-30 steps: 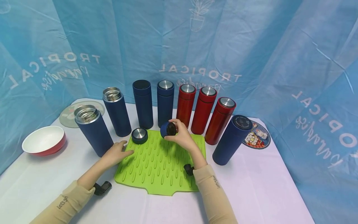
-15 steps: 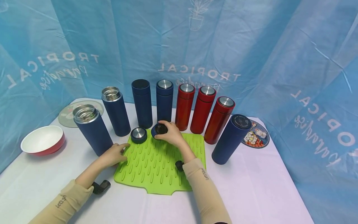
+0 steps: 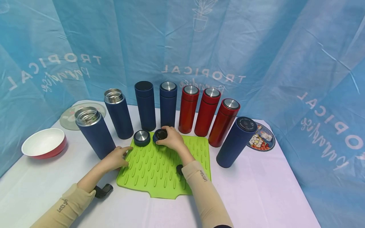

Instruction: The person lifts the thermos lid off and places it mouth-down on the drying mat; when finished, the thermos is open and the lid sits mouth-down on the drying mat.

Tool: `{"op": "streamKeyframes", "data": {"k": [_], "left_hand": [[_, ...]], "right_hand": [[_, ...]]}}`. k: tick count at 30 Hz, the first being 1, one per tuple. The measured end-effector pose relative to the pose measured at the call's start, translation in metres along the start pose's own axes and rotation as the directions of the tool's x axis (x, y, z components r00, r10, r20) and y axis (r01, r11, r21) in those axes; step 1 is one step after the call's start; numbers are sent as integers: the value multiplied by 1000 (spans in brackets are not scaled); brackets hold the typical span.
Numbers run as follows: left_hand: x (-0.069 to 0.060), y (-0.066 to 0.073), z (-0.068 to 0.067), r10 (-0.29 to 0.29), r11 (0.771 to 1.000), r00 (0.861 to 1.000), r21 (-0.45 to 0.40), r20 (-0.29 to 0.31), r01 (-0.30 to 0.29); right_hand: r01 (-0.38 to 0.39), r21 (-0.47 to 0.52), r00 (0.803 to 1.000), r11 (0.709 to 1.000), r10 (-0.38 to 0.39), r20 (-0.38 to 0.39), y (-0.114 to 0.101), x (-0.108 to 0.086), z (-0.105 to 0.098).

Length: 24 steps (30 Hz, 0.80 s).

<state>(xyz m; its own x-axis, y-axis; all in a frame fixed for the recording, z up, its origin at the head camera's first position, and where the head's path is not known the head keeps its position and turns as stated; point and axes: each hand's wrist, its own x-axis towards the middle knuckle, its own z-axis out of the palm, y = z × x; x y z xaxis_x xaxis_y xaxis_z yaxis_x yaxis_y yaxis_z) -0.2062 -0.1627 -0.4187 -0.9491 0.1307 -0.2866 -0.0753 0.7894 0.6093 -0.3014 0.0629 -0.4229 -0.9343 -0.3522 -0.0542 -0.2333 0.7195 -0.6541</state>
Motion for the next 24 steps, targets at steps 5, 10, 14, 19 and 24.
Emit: {"op": "streamKeyframes", "data": {"k": [5,10,14,19,24], "left_hand": [[3,-1,1,-14,1000,1000,-3,3,14],[4,-1,2,-25,1000,1000,-3,6,25],[2,0,1,-18,1000,1000,-4,10,18],[2,-1,1,-22,1000,1000,-18,12,22],[3,-1,2,-45,998,999,-30,14,46]], "right_hand": [[5,-60,1000,998,-5,1,-1,3,2],[5,-90,1000,996,-5,2,-1,4,3],[4,-107,1000,994,-3,14,-1,4,5],[-2,-116,1000,993,4,19,-1,4,6],[4,-130,1000,991,-1,23,-1,4,6]]}}
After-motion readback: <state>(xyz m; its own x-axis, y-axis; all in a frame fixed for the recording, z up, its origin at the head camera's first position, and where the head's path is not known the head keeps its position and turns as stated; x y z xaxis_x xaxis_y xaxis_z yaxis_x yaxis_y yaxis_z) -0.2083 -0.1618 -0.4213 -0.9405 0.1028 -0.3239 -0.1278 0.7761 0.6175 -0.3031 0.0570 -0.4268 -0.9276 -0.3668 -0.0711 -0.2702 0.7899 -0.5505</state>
